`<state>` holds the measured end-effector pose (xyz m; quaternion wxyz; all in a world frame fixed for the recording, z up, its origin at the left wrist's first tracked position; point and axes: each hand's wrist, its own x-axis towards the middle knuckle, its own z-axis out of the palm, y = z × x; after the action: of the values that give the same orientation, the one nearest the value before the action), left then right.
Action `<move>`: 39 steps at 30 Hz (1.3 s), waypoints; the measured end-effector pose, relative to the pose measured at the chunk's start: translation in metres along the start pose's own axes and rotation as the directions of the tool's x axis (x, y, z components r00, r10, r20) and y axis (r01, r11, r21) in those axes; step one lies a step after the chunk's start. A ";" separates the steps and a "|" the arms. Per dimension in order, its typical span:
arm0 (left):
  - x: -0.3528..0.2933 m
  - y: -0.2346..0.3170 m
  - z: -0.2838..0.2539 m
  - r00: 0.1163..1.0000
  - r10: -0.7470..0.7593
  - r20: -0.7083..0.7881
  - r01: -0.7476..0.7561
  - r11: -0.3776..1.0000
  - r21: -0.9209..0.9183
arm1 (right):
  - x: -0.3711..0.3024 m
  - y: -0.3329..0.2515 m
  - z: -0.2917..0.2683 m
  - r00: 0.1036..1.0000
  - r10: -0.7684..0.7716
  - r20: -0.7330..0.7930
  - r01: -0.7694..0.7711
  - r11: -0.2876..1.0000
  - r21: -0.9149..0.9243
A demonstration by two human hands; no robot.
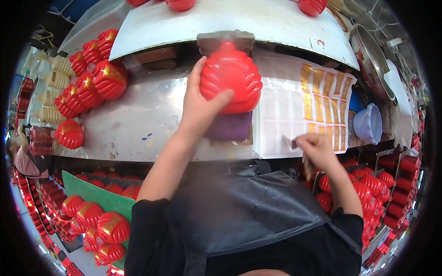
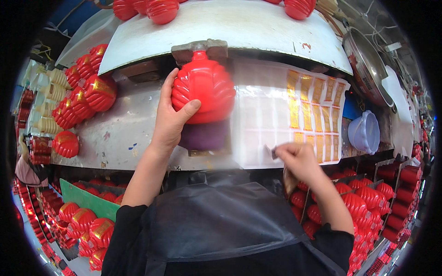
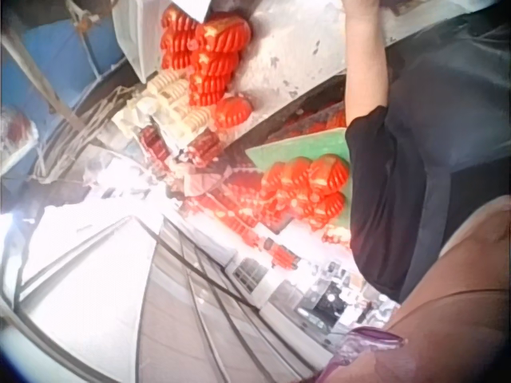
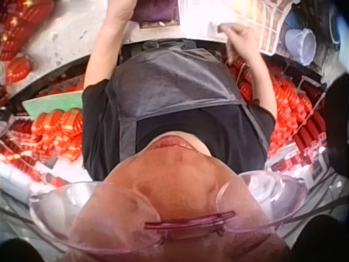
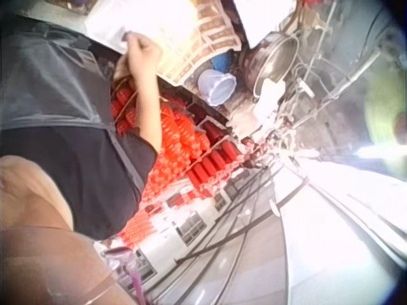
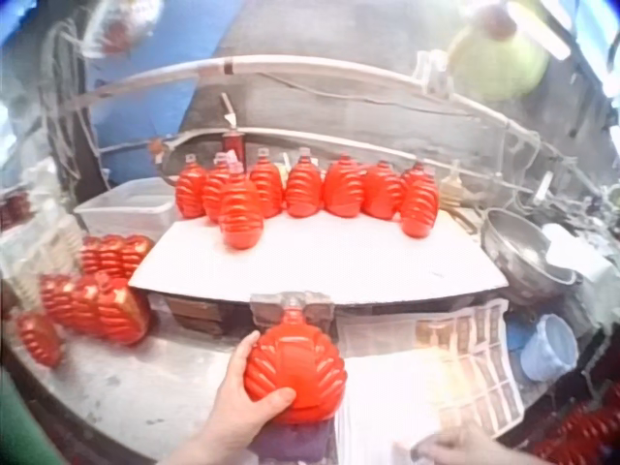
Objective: The person repeatedly picks up red plastic bottles, applies a gold label to each bottle, and places the labeled bottles on a nearby surface. The process is repeated for multiple bottles in a continuous assembly-line manner.
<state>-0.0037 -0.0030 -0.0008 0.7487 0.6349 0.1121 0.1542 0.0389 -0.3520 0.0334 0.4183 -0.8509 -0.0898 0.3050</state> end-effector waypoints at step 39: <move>0.001 0.004 -0.005 0.948 0.308 0.082 -0.297 0.756 0.583 | 0.121 -0.163 0.055 0.689 -0.725 0.024 0.677 0.630 -0.381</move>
<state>-0.0051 0.0030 0.0021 0.4790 0.8434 0.0573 0.2367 0.1200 -0.1632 0.0791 0.3453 -0.8278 -0.4403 0.0395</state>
